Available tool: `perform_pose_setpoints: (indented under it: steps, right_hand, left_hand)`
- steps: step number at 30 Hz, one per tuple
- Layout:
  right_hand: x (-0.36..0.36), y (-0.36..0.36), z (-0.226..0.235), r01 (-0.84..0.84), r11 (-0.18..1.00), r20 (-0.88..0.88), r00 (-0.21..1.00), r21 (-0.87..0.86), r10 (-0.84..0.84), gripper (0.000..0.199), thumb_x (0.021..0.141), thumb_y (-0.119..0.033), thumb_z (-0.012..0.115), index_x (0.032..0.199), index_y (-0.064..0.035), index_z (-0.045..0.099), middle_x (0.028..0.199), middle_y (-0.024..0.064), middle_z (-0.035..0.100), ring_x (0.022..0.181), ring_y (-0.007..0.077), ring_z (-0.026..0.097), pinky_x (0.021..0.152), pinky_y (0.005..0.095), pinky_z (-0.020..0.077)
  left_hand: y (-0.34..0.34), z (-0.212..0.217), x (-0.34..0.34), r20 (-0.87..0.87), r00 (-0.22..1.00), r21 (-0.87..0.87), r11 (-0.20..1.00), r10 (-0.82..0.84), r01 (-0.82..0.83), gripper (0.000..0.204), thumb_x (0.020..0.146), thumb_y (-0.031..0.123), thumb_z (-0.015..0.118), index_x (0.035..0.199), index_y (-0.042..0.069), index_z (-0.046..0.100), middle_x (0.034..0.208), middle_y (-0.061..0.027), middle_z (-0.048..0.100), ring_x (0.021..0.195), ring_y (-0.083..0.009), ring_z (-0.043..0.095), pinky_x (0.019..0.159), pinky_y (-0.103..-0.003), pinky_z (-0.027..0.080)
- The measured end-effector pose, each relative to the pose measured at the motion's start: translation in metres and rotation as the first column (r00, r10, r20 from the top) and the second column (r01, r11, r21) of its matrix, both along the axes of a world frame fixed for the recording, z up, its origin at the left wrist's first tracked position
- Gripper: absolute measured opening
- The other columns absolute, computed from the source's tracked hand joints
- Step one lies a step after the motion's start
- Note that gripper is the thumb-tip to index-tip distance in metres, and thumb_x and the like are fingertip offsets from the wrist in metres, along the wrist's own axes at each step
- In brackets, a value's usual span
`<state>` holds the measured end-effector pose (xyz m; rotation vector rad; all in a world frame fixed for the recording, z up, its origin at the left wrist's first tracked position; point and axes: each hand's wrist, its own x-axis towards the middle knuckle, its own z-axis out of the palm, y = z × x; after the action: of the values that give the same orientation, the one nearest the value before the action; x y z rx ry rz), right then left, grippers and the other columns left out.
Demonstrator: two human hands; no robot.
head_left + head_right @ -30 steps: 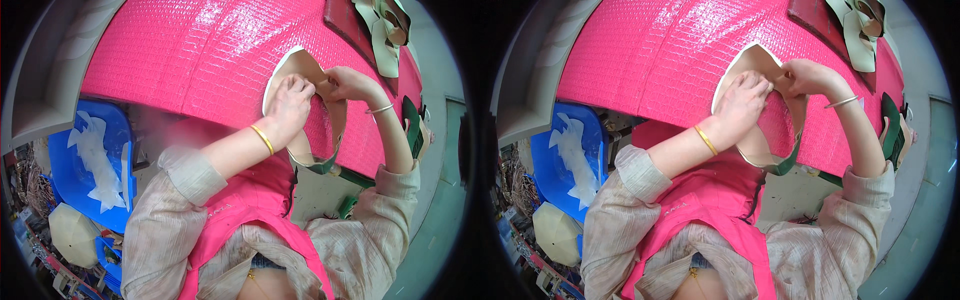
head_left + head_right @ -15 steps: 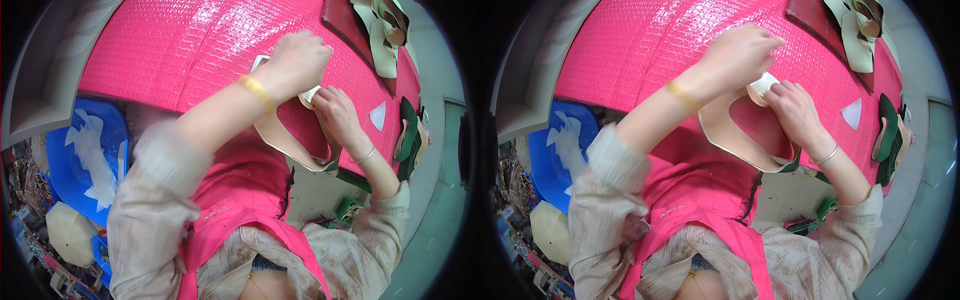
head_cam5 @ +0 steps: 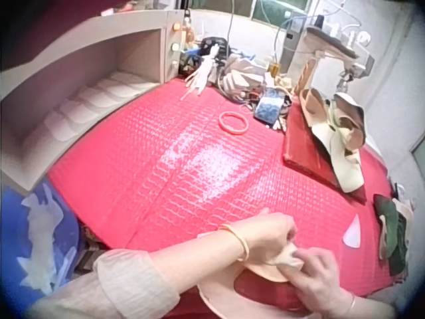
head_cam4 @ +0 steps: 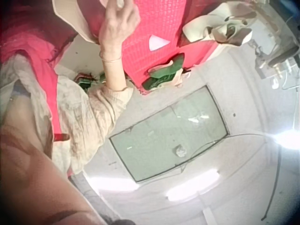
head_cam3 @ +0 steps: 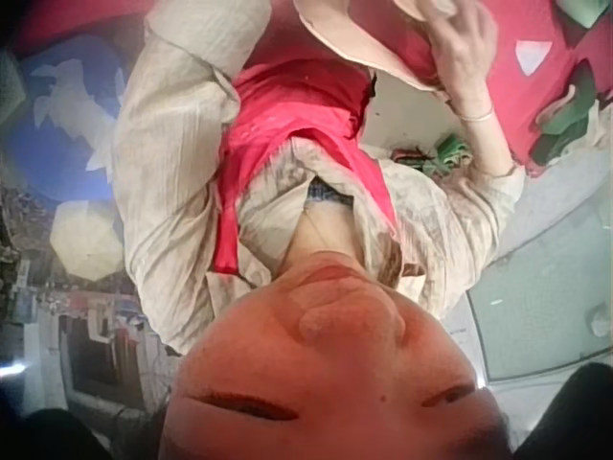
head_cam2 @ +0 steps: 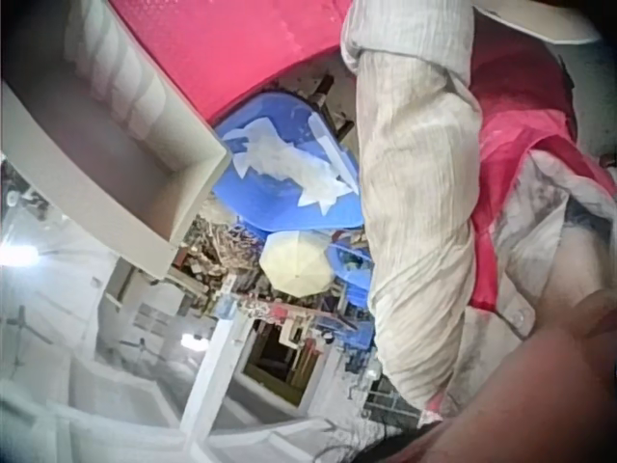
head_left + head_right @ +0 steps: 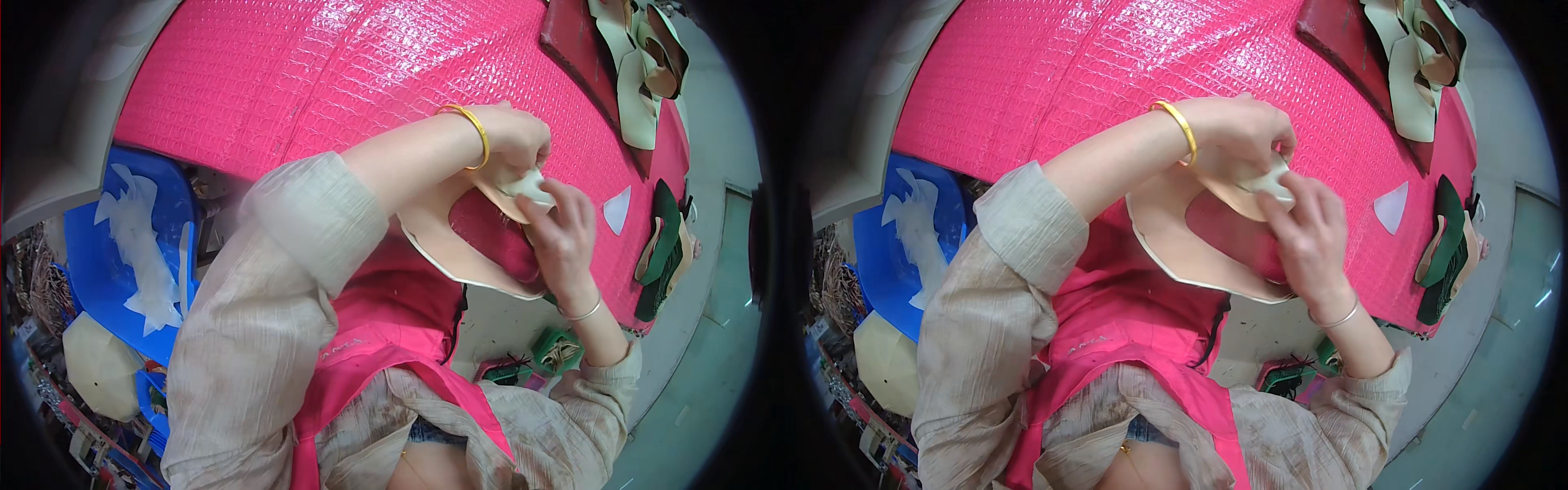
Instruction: The recorder is assembling and inspecting white and green leather shoe upper components at a manufacturing station.
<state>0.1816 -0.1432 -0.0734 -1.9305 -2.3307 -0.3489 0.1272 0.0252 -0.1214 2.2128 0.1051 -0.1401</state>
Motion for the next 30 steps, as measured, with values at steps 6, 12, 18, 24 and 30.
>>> perform_pose_setpoints:
  steps: [6,12,18,24,30]
  right_hand:
    - [0.018,-0.003,-0.002,-0.029,0.999,-0.142,0.989,0.014,0.031,0.025,0.060,-0.004,0.061,0.084,-0.0037,0.060,0.074,0.0061,0.053,0.065,0.0210,0.054,0.059,0.0324,0.0436]
    - [0.024,-0.002,0.000,-0.124,0.989,-0.063,0.990,0.080,0.129,0.021,0.061,-0.007,0.060,0.082,-0.0031,0.060,0.076,0.0055,0.055,0.066,0.0183,0.055,0.059,0.0301,0.0415]
    - [0.027,0.003,-0.003,-0.150,0.984,0.042,0.988,0.099,0.146,0.012,0.062,-0.007,0.060,0.074,-0.0045,0.059,0.073,0.0028,0.054,0.063,0.0164,0.052,0.063,0.0302,0.0396]
    - [0.023,0.007,-0.004,-0.111,0.991,0.040,0.993,0.076,0.108,0.008,0.063,-0.007,0.059,0.070,-0.0046,0.057,0.070,0.0028,0.052,0.063,0.0166,0.052,0.066,0.0334,0.0410]
    - [0.014,-0.005,-0.003,-0.235,0.946,-0.420,0.899,-0.223,0.125,0.010,0.061,0.001,0.057,0.068,0.0001,0.050,0.077,0.0092,0.055,0.071,0.0241,0.057,0.057,0.0326,0.0479]
  left_hand:
    - [0.012,0.004,0.002,-0.076,0.986,-0.353,0.929,-0.150,0.114,0.032,0.064,0.012,0.059,0.095,0.003,0.061,0.085,-0.0084,0.062,0.076,-0.0183,0.058,0.066,-0.029,0.045]
    - [0.006,0.009,-0.002,-0.103,0.985,-0.299,0.948,-0.142,0.105,0.032,0.065,0.015,0.061,0.095,0.003,0.064,0.078,-0.0060,0.063,0.072,-0.0157,0.057,0.064,-0.029,0.045]
    - [0.007,0.014,-0.009,-0.160,0.974,-0.448,0.891,-0.163,0.076,0.033,0.066,0.023,0.068,0.092,0.003,0.065,0.076,-0.0071,0.064,0.070,-0.0151,0.057,0.064,-0.029,0.045]
    - [0.002,0.000,-0.003,-0.034,0.996,-0.356,0.932,-0.086,0.068,0.030,0.068,0.024,0.067,0.088,0.001,0.066,0.076,-0.0091,0.064,0.070,-0.0163,0.059,0.063,-0.030,0.045]
    - [-0.001,-0.003,-0.001,0.017,0.999,0.050,0.998,0.029,-0.030,0.026,0.064,0.020,0.065,0.087,0.009,0.066,0.081,-0.0117,0.064,0.078,-0.0246,0.061,0.068,-0.036,0.048]
